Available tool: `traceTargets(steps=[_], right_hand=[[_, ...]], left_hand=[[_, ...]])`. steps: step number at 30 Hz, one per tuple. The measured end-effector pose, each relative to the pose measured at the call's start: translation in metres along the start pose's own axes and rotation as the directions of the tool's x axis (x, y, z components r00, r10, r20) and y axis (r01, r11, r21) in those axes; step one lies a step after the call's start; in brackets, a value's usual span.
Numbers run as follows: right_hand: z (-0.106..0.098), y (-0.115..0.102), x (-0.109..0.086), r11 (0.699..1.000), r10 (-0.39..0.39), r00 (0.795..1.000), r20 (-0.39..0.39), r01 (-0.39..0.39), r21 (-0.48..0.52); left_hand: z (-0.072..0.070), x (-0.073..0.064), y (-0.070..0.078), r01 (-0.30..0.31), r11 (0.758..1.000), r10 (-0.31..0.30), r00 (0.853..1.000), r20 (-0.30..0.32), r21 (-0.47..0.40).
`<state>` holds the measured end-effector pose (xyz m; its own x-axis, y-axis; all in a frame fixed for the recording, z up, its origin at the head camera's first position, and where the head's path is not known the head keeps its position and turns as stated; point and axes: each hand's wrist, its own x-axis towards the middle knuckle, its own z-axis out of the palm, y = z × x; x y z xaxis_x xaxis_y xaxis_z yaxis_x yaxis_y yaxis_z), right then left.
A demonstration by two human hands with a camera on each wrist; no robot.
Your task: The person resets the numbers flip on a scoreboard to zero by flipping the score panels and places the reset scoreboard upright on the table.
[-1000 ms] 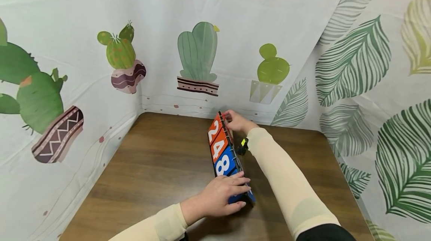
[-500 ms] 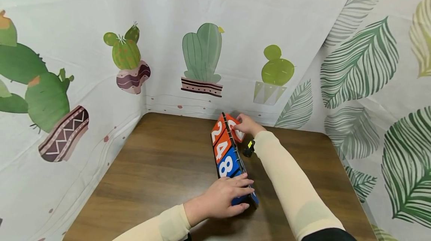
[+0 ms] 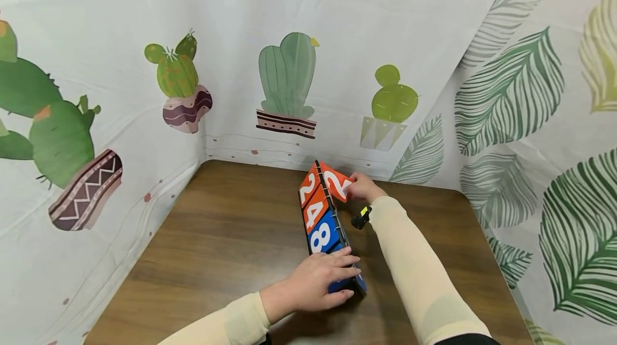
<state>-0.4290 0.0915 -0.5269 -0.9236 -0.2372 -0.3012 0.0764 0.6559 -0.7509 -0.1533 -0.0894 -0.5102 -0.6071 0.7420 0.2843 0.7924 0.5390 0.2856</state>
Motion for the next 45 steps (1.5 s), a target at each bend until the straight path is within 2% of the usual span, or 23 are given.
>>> traceTargets(steps=[4, 11, 18, 25, 30, 35, 40, 45], right_hand=[[0.000, -0.002, -0.003, 0.996, 0.004, 1.000, -0.010, -0.003, 0.094], [-0.004, -0.005, -0.007, 0.987, 0.036, 0.999, 0.002, -0.036, 0.159], [-0.016, -0.009, -0.009, 0.949, 0.024, 0.999, 0.026, -0.031, 0.315], [-0.033, -0.021, -0.019, 0.921, 0.008, 1.000, -0.027, 0.003, 0.390], [-0.040, -0.026, -0.020, 0.896, 0.012, 1.000, 0.001, -0.011, 0.444], [-0.046, -0.029, -0.022, 0.891, -0.015, 1.000, 0.019, 0.005, 0.454], [-0.055, -0.038, -0.026, 0.900, -0.052, 0.998, -0.034, 0.062, 0.431], [-0.067, -0.062, -0.031, 0.910, -0.135, 0.987, -0.085, 0.158, 0.383]], left_hand=[[0.000, 0.000, 0.000, 0.000, 1.000, 0.000, 1.000, -0.005, -0.004], [0.000, 0.000, 0.001, -0.017, 1.000, 0.017, 1.000, -0.025, 0.004], [0.000, 0.001, 0.002, -0.015, 1.000, 0.015, 1.000, -0.025, 0.007], [0.000, 0.001, 0.002, -0.019, 1.000, 0.020, 0.999, -0.045, 0.023], [0.001, 0.002, 0.001, -0.015, 1.000, 0.015, 0.999, -0.032, 0.007], [0.002, 0.002, 0.001, -0.016, 1.000, 0.016, 0.999, -0.030, 0.009], [0.002, 0.003, 0.001, -0.012, 1.000, 0.012, 0.999, -0.030, 0.006], [0.002, 0.002, 0.000, -0.016, 1.000, 0.016, 0.999, -0.041, -0.003]])
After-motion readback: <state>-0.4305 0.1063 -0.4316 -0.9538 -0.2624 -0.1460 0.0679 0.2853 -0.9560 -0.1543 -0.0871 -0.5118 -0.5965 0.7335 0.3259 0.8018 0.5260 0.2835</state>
